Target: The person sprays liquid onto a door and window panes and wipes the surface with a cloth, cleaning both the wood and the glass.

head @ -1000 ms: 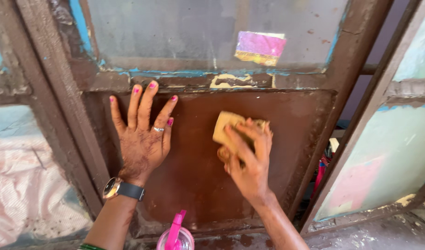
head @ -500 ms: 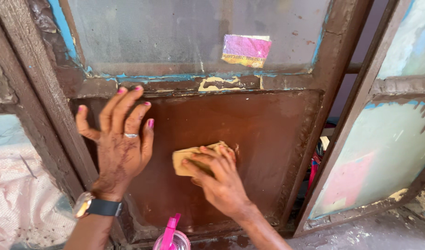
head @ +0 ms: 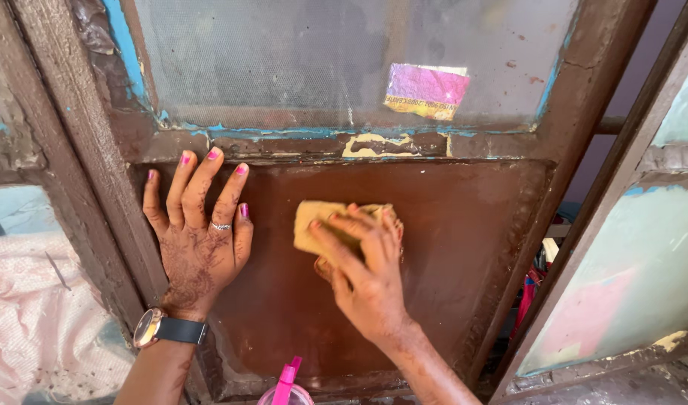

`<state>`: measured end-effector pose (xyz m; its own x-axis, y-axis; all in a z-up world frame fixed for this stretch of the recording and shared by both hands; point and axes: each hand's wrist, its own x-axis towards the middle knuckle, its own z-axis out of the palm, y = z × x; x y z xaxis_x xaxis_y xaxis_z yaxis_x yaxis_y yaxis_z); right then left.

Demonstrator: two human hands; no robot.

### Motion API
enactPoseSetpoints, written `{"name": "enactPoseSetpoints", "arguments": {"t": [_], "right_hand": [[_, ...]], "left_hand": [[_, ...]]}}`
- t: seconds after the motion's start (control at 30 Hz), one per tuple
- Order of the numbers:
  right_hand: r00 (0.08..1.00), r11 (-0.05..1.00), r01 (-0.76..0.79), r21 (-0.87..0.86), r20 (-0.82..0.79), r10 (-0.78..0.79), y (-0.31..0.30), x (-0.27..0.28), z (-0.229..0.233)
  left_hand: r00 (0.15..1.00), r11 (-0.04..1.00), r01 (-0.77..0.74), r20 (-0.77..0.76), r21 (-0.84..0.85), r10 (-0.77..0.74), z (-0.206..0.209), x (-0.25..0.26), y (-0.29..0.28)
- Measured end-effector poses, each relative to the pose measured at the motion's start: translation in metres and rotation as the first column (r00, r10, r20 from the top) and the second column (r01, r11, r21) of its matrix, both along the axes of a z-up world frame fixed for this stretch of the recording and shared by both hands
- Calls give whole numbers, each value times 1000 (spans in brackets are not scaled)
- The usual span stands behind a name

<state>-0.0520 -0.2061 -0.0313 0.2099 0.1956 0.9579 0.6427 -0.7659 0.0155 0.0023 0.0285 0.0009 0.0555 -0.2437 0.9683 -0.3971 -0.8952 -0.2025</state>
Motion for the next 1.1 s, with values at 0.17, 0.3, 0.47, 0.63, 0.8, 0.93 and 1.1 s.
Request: {"name": "enactPoseSetpoints", "arguments": {"t": [0.17, 0.3, 0.47, 0.63, 0.8, 0.93, 1.1], "right_hand": [[985, 983, -140, -115, -116, 126, -13, -8, -24], [997, 999, -24, -33, -74, 21, -26, -10, -17], [992, 950, -88, 298, 116, 55, -21, 3, 26], [994, 995, 12, 102, 106, -23, 9, 4, 21], [985, 978, -158, -135, -90, 147, -4, -1, -23], [1000, 1000, -11, -11, -8, 11, -38, 1, -46], [993, 980, 114, 165, -57, -106, -46, -14, -17]], "left_hand": [[1000, 1000, 3, -5, 10, -3, -1, -3, 0], [1000, 1000, -15, -19, 19, 16, 0, -5, -1], [999, 1000, -10, -35, 14, 10, 0, -4, -2], [1000, 1000, 1, 2, 9, -1, -1, -1, -1], [1000, 1000, 18, 1, 8, -18, 0, -3, -1], [1000, 1000, 18, -5, -1, -18, 1, -5, -1], [1000, 1000, 23, -15, -17, -23, 1, -5, -2]]}}
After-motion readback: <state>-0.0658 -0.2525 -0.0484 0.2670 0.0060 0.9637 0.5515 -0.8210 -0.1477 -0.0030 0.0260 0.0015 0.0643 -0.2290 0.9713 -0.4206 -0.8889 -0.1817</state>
